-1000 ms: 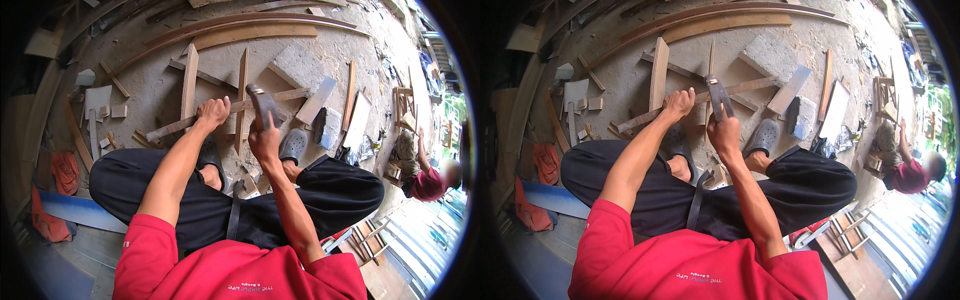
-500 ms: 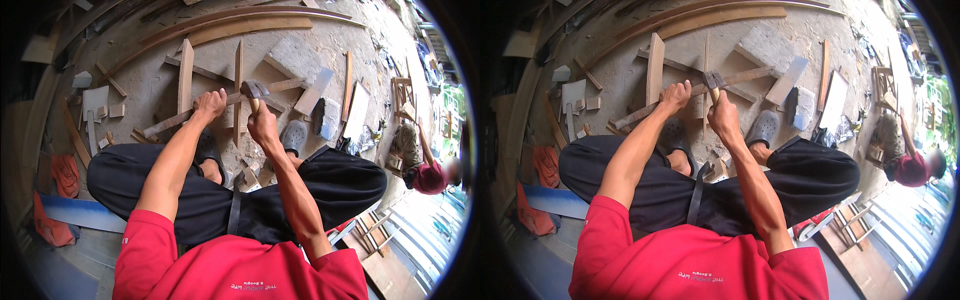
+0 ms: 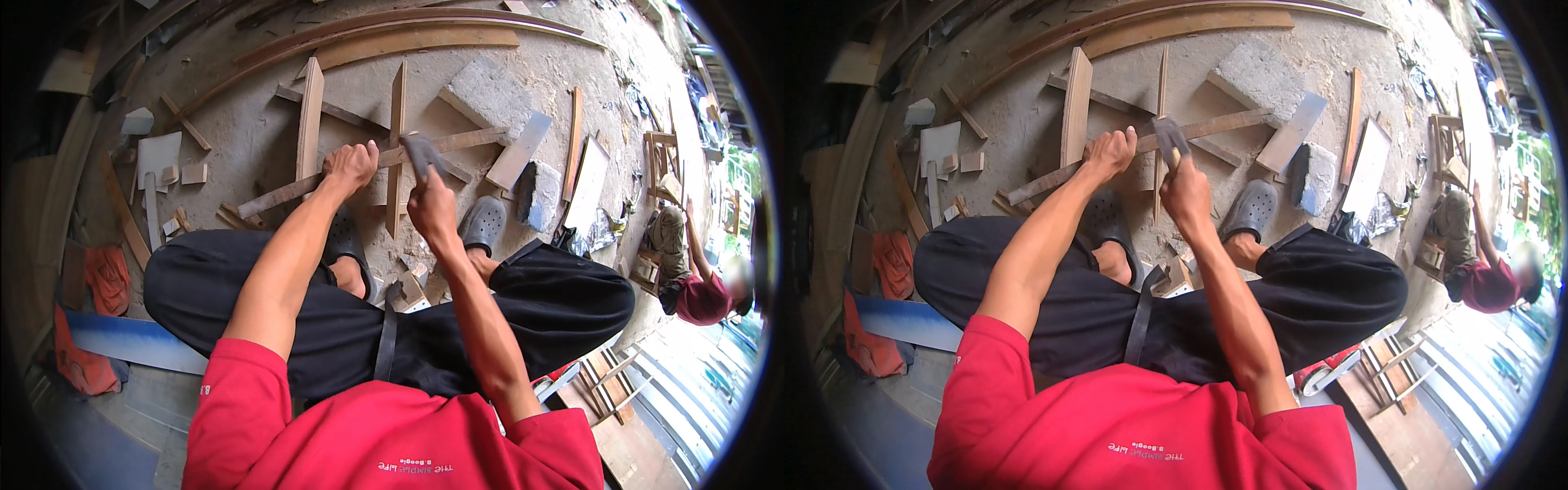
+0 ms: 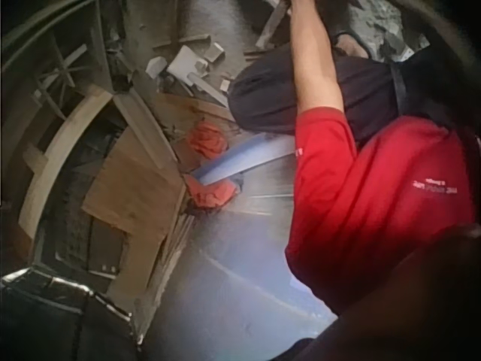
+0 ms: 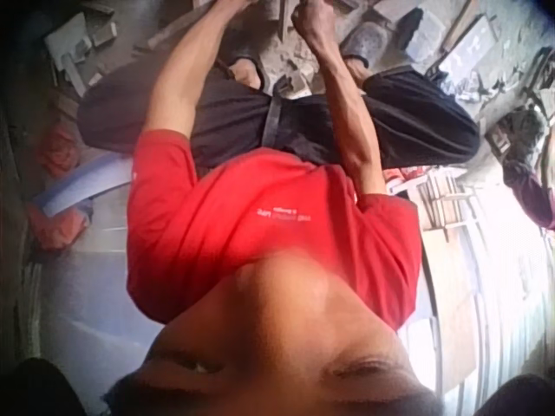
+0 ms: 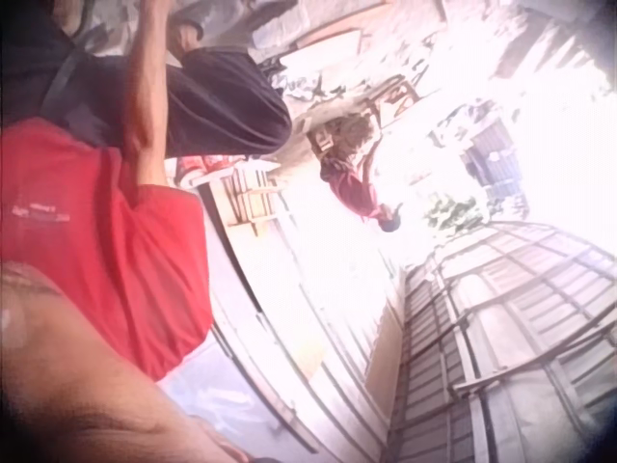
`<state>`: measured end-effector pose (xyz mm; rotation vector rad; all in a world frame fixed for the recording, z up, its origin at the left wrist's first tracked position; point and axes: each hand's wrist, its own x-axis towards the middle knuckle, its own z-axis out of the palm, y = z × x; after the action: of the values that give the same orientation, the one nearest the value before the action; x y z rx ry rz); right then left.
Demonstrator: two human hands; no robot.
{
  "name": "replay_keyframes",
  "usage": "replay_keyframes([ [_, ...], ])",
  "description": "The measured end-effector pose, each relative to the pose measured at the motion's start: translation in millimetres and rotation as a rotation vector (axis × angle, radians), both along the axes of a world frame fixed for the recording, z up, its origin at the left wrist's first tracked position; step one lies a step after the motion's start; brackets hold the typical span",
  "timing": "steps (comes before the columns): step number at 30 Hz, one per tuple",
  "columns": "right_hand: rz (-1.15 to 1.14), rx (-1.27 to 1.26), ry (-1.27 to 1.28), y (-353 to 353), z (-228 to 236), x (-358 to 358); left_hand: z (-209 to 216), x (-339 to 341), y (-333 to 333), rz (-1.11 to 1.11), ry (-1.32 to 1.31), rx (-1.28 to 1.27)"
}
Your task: The person assembles a wooden frame by hammering nails into intersecting wooden pieces. They repeatedly adjust the frame, reposition pieces, and drive nails to secure the joints.
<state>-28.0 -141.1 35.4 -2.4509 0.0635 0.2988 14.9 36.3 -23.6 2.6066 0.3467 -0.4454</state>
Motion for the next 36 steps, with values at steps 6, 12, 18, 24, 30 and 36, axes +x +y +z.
replay_keyframes([
  [6, 0.04, 0.099, -0.059, -0.9, 23.7, 15.4, -6.1, -10.2, 0.5, -0.016, -0.049, 0.039],
  [12, -0.007, 0.111, -0.072, -3.2, 13.9, -0.8, -6.9, -0.9, 1.1, -0.002, -0.04, 0.008],
  [18, 0.064, -0.006, -0.09, -20.8, 16.7, -12.4, -12.5, 0.4, 1.6, -0.002, 0.009, 0.026],
  [24, 0.221, -0.061, -0.144, -23.1, 4.6, -28.3, -2.1, 2.6, 6.4, -0.05, 0.088, -0.059],
  [30, 0.085, 0.056, -0.053, -42.5, -9.0, -25.1, 11.4, 4.7, 17.2, -0.034, 0.173, -0.101],
  [36, -0.049, 0.255, -0.098, -12.0, 37.4, -8.4, 3.1, 1.3, 19.0, 0.029, 0.163, -0.07],
])
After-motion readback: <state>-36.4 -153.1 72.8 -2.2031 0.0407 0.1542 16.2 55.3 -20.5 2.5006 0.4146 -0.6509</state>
